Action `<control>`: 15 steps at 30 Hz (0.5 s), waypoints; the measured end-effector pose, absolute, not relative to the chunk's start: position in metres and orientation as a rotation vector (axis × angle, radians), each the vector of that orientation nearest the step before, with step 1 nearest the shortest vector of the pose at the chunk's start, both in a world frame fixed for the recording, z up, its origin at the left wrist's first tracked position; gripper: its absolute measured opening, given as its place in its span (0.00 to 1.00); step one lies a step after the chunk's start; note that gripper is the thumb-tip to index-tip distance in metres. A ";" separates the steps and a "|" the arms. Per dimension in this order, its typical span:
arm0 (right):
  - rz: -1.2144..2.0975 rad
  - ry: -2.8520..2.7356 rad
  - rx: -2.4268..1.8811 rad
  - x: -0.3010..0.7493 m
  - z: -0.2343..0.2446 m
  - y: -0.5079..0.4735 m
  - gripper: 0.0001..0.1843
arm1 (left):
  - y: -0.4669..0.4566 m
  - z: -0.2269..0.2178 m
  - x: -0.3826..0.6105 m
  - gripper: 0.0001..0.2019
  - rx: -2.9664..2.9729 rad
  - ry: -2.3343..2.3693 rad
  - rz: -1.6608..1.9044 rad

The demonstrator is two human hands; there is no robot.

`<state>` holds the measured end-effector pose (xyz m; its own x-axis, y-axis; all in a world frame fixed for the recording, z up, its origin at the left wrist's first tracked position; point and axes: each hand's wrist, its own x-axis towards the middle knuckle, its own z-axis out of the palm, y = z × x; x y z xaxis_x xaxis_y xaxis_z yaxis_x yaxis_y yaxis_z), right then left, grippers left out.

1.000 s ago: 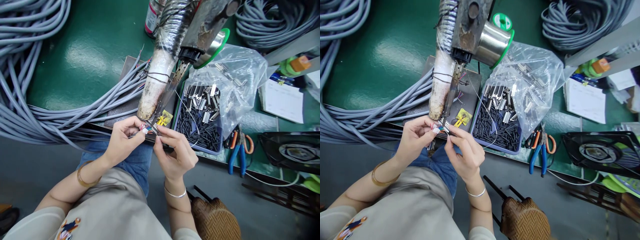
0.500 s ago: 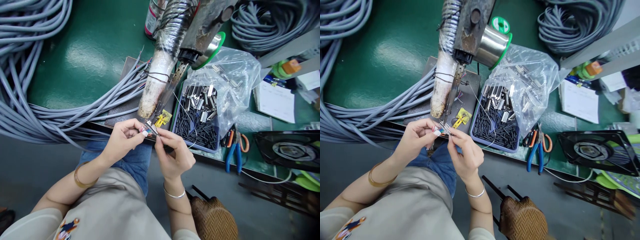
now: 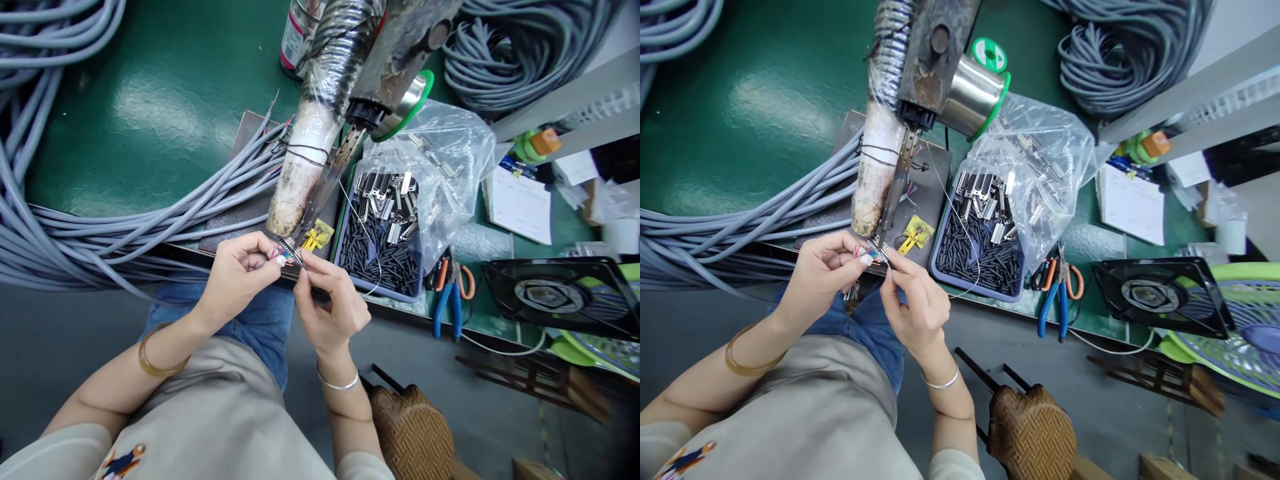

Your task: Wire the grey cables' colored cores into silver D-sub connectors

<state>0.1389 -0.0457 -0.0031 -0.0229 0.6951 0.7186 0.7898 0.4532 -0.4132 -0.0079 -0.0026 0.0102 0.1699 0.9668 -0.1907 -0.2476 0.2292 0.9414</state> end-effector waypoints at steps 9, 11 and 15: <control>-0.082 -1.755 -1.265 0.140 -0.003 -0.041 0.13 | 0.001 0.012 -0.009 0.09 0.919 1.027 1.050; -0.073 -1.742 -1.261 0.140 -0.004 -0.040 0.13 | 0.000 0.010 -0.009 0.09 0.909 1.036 1.031; -0.078 -1.744 -1.254 0.141 -0.004 -0.039 0.13 | 0.000 0.009 -0.010 0.10 0.899 1.061 1.021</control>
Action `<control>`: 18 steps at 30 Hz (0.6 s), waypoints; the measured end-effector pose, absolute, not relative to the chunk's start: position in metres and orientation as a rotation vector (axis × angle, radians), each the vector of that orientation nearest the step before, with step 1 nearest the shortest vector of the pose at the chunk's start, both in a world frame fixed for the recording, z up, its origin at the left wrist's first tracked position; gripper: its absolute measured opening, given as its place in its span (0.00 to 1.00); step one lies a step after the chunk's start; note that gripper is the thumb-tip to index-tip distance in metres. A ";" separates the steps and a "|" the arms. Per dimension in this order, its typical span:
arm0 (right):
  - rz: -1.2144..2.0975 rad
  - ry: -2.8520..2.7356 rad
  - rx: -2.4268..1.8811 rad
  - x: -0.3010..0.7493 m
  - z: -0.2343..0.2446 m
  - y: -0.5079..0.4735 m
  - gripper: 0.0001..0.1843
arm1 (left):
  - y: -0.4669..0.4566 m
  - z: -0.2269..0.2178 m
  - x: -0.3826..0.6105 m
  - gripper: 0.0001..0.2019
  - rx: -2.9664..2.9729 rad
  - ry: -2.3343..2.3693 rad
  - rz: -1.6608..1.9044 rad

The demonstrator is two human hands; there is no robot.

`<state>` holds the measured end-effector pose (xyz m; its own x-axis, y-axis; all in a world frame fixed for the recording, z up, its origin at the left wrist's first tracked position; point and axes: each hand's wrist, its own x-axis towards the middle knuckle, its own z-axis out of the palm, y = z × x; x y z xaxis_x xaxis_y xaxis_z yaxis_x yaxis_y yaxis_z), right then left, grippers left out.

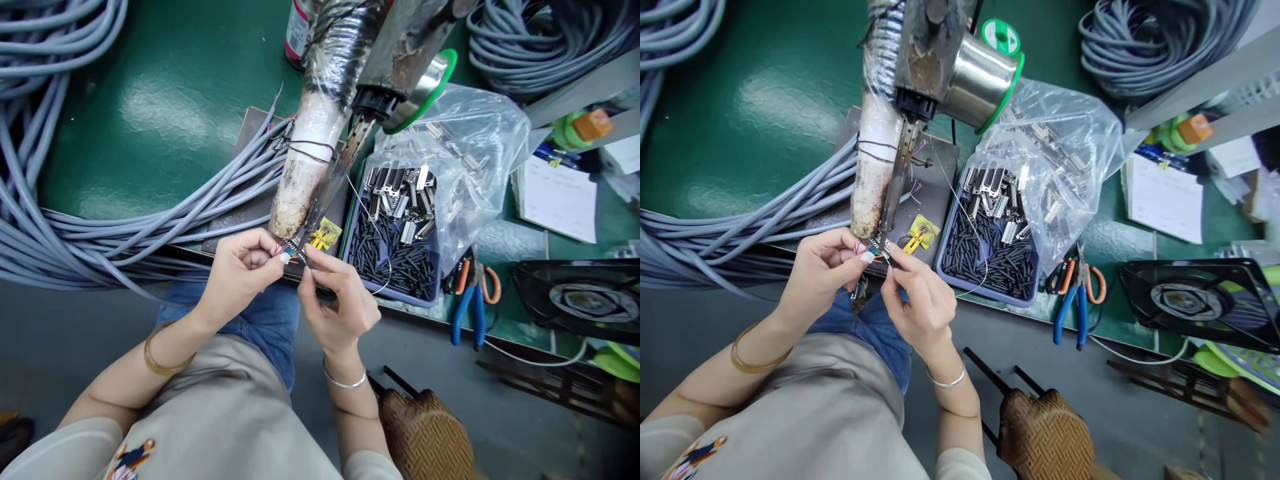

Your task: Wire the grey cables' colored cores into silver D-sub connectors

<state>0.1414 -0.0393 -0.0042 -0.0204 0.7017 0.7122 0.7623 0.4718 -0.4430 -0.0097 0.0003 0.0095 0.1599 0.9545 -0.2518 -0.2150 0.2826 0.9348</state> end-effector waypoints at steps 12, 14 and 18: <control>-0.290 -1.905 -1.203 0.144 -0.003 -0.043 0.11 | -0.001 0.012 -0.011 0.10 0.904 1.070 1.001; -0.277 -1.890 -1.191 0.146 -0.004 -0.044 0.11 | -0.002 0.011 -0.011 0.10 0.907 1.052 0.993; -0.093 -1.764 -1.220 0.146 -0.004 -0.046 0.11 | -0.005 0.011 -0.012 0.11 0.912 0.993 0.957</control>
<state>0.1458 -0.0456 -0.0042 -0.0459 0.6851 0.7270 0.7578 0.4981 -0.4215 -0.0118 -0.0048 0.0112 0.2471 0.9353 -0.2534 -0.2183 0.3085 0.9258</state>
